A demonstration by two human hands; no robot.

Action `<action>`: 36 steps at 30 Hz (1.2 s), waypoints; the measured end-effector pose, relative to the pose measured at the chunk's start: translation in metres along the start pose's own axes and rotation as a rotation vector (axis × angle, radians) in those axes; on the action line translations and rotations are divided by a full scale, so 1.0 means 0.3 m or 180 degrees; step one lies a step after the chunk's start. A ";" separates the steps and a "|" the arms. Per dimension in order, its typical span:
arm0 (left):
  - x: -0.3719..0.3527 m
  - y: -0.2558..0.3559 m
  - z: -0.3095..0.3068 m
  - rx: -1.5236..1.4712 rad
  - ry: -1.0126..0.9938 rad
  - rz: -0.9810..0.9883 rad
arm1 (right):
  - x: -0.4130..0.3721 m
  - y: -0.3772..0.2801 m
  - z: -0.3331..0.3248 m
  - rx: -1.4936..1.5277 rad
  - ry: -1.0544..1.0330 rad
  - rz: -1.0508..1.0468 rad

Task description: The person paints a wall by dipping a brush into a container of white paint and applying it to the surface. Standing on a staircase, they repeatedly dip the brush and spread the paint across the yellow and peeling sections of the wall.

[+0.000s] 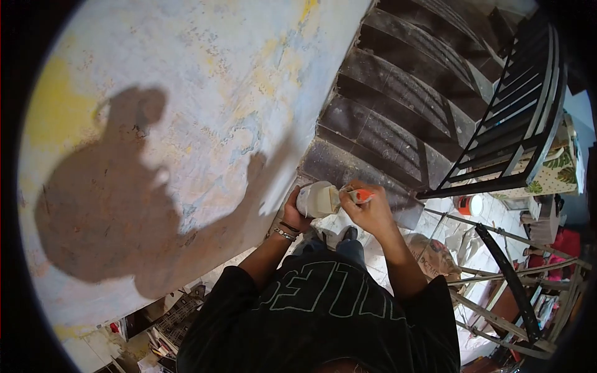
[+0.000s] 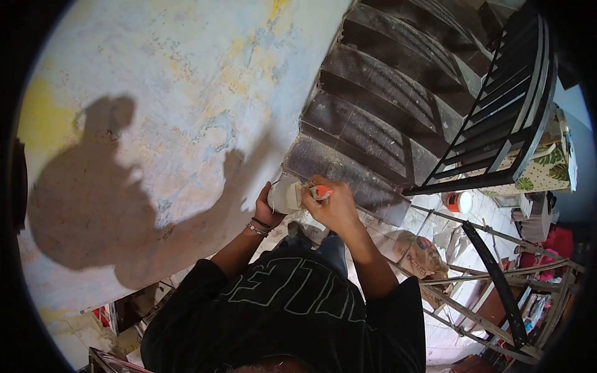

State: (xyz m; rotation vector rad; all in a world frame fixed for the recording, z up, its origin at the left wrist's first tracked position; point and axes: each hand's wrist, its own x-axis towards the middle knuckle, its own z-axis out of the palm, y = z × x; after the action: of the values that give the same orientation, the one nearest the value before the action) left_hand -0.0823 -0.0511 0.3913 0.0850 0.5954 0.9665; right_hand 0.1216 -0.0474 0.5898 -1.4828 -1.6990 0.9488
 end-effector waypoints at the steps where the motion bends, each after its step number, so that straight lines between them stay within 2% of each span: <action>1: 0.000 0.004 0.001 0.0044 0.0034 0.0068 | 0.013 0.007 0.018 -0.0040 -0.0024 -0.0076; 8: -0.038 0.049 0.051 -0.0405 -0.0091 0.0078 | 0.026 -0.036 -0.014 0.0216 0.0114 -0.0102; 10: -0.046 0.058 0.071 -0.0407 0.0161 0.0153 | 0.026 0.015 -0.008 0.0598 0.0047 0.0000; 12: -0.074 0.075 0.108 -0.0321 0.0103 0.0282 | 0.023 0.020 -0.021 0.1066 0.0031 0.0163; 16: -0.114 0.102 0.208 -0.0222 0.0213 0.0640 | 0.045 0.045 -0.060 0.1140 -0.0291 -0.0529; 17: -0.106 0.105 0.207 -0.0221 0.0067 0.0756 | 0.065 0.048 -0.077 0.1046 -0.0378 -0.0939; 19: -0.098 0.105 0.207 -0.0195 -0.0222 0.0962 | 0.100 0.060 -0.109 0.0907 -0.0634 -0.1276; 20: -0.091 0.103 0.211 -0.0270 -0.0108 0.1041 | 0.116 0.060 -0.127 0.0837 -0.0748 -0.1448; 21: -0.091 0.103 0.233 -0.0344 0.0003 0.1111 | 0.109 0.007 -0.160 0.1081 -0.1015 -0.1018; 24: -0.095 0.101 0.315 -0.0458 0.0234 0.1295 | 0.129 0.006 -0.191 0.1569 -0.1244 -0.0690; 27: -0.108 0.095 0.394 -0.0647 0.0697 0.1381 | 0.142 -0.001 -0.235 0.1569 -0.1563 -0.0427; 29: -0.103 0.081 0.395 -0.0521 0.0508 0.1504 | 0.144 -0.005 -0.247 0.1682 -0.1670 -0.0157; 36: -0.022 0.046 0.405 -0.0611 0.0407 0.1627 | 0.172 0.113 -0.254 0.2541 -0.1667 -0.0417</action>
State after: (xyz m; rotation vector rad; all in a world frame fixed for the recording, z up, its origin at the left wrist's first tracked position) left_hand -0.0334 -0.0253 0.5005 0.0024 0.6074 1.5298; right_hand 0.1979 0.0133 0.6002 -0.6164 -1.4316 1.7773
